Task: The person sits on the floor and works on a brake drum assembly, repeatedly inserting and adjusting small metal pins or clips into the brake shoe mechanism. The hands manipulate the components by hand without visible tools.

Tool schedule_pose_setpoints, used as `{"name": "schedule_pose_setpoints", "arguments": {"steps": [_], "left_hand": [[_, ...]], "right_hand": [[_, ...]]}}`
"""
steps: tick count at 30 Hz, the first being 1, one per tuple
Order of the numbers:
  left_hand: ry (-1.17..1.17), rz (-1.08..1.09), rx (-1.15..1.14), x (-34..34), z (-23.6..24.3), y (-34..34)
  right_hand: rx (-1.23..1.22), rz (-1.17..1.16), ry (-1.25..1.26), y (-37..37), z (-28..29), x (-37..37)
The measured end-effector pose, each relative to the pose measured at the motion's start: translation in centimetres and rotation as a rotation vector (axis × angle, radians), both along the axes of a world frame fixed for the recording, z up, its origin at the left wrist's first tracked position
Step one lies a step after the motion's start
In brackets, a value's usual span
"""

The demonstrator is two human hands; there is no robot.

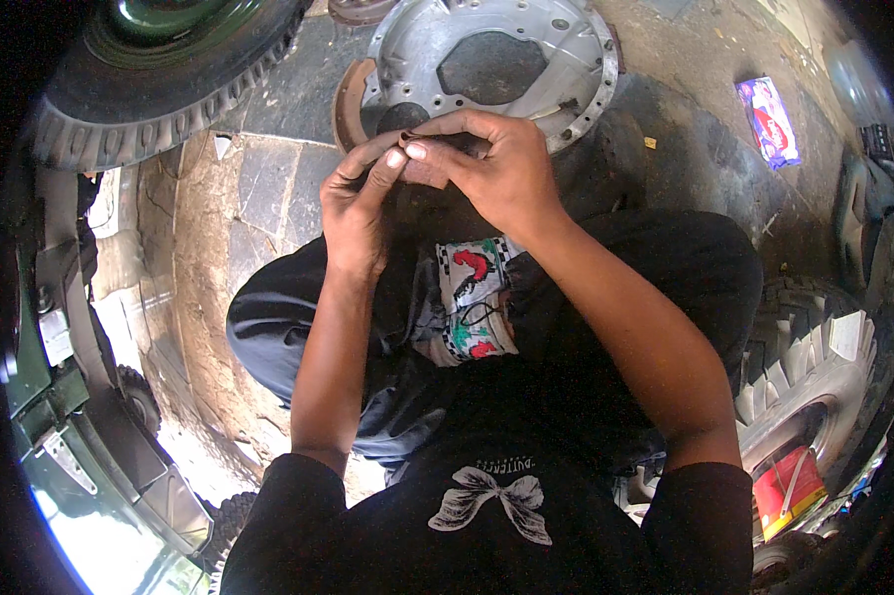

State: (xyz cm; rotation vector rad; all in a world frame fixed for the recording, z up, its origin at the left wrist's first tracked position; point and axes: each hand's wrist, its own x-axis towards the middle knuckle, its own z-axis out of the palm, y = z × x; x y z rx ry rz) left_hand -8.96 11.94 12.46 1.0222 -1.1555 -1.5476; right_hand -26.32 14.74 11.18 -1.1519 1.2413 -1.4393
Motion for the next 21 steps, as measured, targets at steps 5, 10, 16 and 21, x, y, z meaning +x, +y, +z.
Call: {"name": "schedule_pose_setpoints", "arguments": {"steps": [5, 10, 16, 21], "left_hand": [[0.077, 0.027, 0.052, -0.1, -0.5, 0.2], [0.009, 0.03, 0.01, 0.2, -0.3, 0.3], [-0.058, 0.021, -0.059, 0.1, 0.2, 0.5], [-0.115, 0.025, -0.104, 0.3, 0.3, 0.6]], "right_hand": [[-0.004, 0.014, -0.101, 0.0, -0.1, 0.1], [0.035, 0.078, 0.057, 0.0, 0.2, -0.7], [-0.03, 0.127, 0.126, 0.1, 1.0, -1.2], [-0.092, 0.184, 0.129, -0.2, 0.9, -1.7]]}}
